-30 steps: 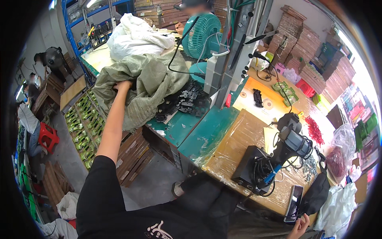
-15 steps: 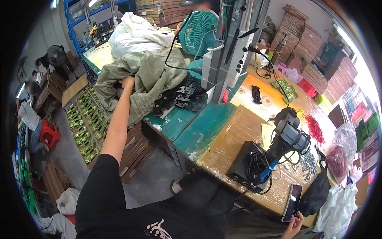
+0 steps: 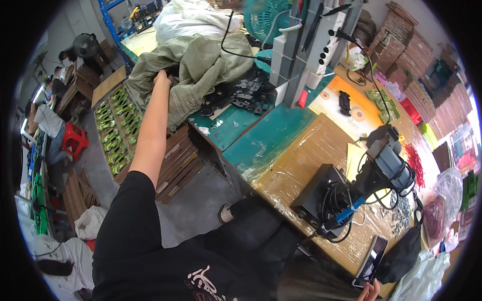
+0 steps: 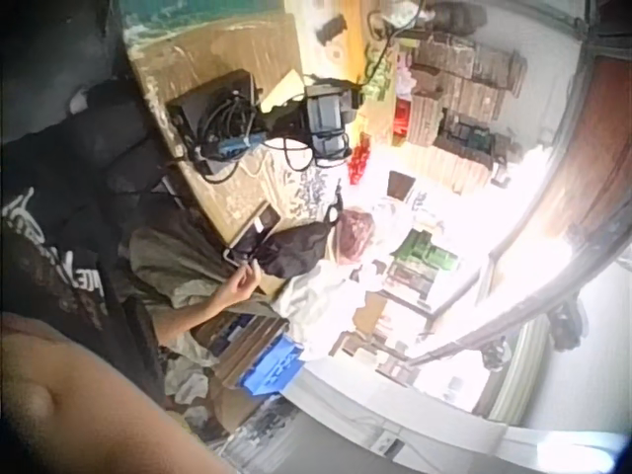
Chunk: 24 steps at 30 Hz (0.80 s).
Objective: The worker is assembling small plastic housing components, inserting pieces and using a heat tool for assembly.
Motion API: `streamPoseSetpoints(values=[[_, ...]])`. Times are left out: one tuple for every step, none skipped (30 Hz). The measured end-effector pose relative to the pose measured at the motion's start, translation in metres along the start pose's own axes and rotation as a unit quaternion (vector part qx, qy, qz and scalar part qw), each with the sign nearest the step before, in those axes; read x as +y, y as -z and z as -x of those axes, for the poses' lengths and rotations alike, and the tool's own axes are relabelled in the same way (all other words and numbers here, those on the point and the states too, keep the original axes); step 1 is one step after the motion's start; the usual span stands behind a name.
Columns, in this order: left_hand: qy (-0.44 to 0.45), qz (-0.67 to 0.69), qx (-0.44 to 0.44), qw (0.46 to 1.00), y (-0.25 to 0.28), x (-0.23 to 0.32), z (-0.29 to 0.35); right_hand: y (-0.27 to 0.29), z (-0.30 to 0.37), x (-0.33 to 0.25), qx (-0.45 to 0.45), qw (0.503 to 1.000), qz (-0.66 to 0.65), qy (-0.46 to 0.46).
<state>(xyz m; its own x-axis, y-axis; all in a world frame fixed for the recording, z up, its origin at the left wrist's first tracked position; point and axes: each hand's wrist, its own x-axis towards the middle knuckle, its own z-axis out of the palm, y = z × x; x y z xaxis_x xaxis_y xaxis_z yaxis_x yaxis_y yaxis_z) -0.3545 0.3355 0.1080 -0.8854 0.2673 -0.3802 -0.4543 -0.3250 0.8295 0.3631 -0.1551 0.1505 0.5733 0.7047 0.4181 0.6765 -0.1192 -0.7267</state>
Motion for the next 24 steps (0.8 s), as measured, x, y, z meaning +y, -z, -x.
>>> streamPoseSetpoints(values=[[0.04, -0.008, -0.046, 0.998, 0.004, 0.001, -0.011, 0.006, 0.0, 0.007, -0.005, 1.0, 0.019, 0.003], [0.079, -0.018, -0.093, 0.992, 0.007, 0.003, -0.017, 0.004, 0.002, -0.005, -0.001, 1.0, 0.007, 0.015], [0.049, -0.04, -0.135, 0.989, 0.01, 0.001, -0.023, 0.005, 0.0, -0.002, -0.002, 1.0, 0.003, 0.026], [0.021, -0.062, -0.177, 0.982, 0.013, -0.003, -0.028, 0.007, 0.0, 0.0, -0.001, 0.999, 0.001, 0.038], [0.013, -0.109, -0.21, 0.971, 0.015, 0.001, -0.039, 0.006, -0.002, 0.002, -0.005, 0.999, -0.006, 0.041], [0.008, -0.107, -0.206, 0.973, 0.012, 0.008, -0.05, 0.005, -0.005, 0.003, -0.011, 0.999, -0.01, 0.039], [0.012, -0.116, -0.243, 0.963, 0.008, 0.007, -0.052, 0.005, -0.006, 0.003, -0.015, 0.999, -0.006, 0.034], [0.018, -0.125, -0.28, 0.952, 0.007, 0.005, -0.052, 0.004, -0.007, -0.001, -0.016, 0.999, -0.003, 0.034], [0.021, -0.168, -0.318, 0.933, -0.003, -0.008, 0.016, 0.008, 0.001, -0.013, 0.006, 0.999, 0.031, 0.027], [0.016, -0.165, -0.31, 0.936, 0.001, 0.001, 0.006, 0.005, -0.001, -0.015, 0.006, 0.999, 0.031, 0.032], [0.039, -0.14, -0.354, 0.924, -0.005, 0.004, -0.007, 0.005, -0.003, -0.01, 0.0, 0.999, 0.028, 0.031], [0.062, -0.115, -0.397, 0.908, -0.006, 0.005, -0.02, 0.005, -0.004, -0.005, -0.004, 0.999, 0.026, 0.033], [0.011, -0.232, -0.331, 0.914, -0.013, 0.0, -0.01, 0.006, -0.001, -0.005, 0.003, 0.999, 0.026, 0.019], [0.004, -0.231, -0.322, 0.918, -0.011, 0.004, -0.031, 0.003, -0.004, -0.001, -0.003, 1.0, 0.01, 0.011], [0.045, -0.195, -0.33, 0.922, -0.01, 0.006, -0.059, -0.002, -0.008, 0.0, -0.011, 1.0, 0.001, 0.015], [0.096, -0.159, -0.346, 0.92, -0.012, 0.0, -0.061, -0.005, -0.009, -0.003, -0.011, 1.0, 0.005, 0.012], [0.109, -0.172, -0.363, 0.909, -0.011, -0.008, -0.061, -0.008, -0.01, -0.006, -0.012, 1.0, 0.008, 0.01], [0.109, -0.171, -0.361, 0.91, -0.009, -0.015, -0.061, -0.011, -0.011, -0.008, -0.014, 1.0, 0.009, 0.011], [0.113, -0.2, -0.395, 0.89, -0.013, -0.028, -0.032, -0.01, -0.008, -0.016, -0.012, 1.0, 0.019, 0.012], [0.108, -0.226, -0.423, 0.871, -0.014, -0.024, -0.007, -0.009, -0.007, -0.019, -0.015, 1.0, 0.02, 0.016], [0.124, -0.244, -0.44, 0.855, -0.012, -0.014, 0.004, -0.006, -0.009, -0.014, -0.02, 0.999, 0.028, 0.001], [0.122, -0.243, -0.437, 0.857, -0.013, -0.011, 0.006, -0.008, -0.009, -0.015, -0.023, 0.999, 0.026, 0.003], [0.136, -0.257, -0.443, 0.848, -0.015, -0.008, 0.008, -0.01, -0.009, -0.019, -0.017, 0.999, 0.029, 0.01], [0.151, -0.271, -0.45, 0.837, -0.017, -0.006, 0.011, -0.012, -0.01, -0.021, -0.01, 0.999, 0.033, 0.015]])
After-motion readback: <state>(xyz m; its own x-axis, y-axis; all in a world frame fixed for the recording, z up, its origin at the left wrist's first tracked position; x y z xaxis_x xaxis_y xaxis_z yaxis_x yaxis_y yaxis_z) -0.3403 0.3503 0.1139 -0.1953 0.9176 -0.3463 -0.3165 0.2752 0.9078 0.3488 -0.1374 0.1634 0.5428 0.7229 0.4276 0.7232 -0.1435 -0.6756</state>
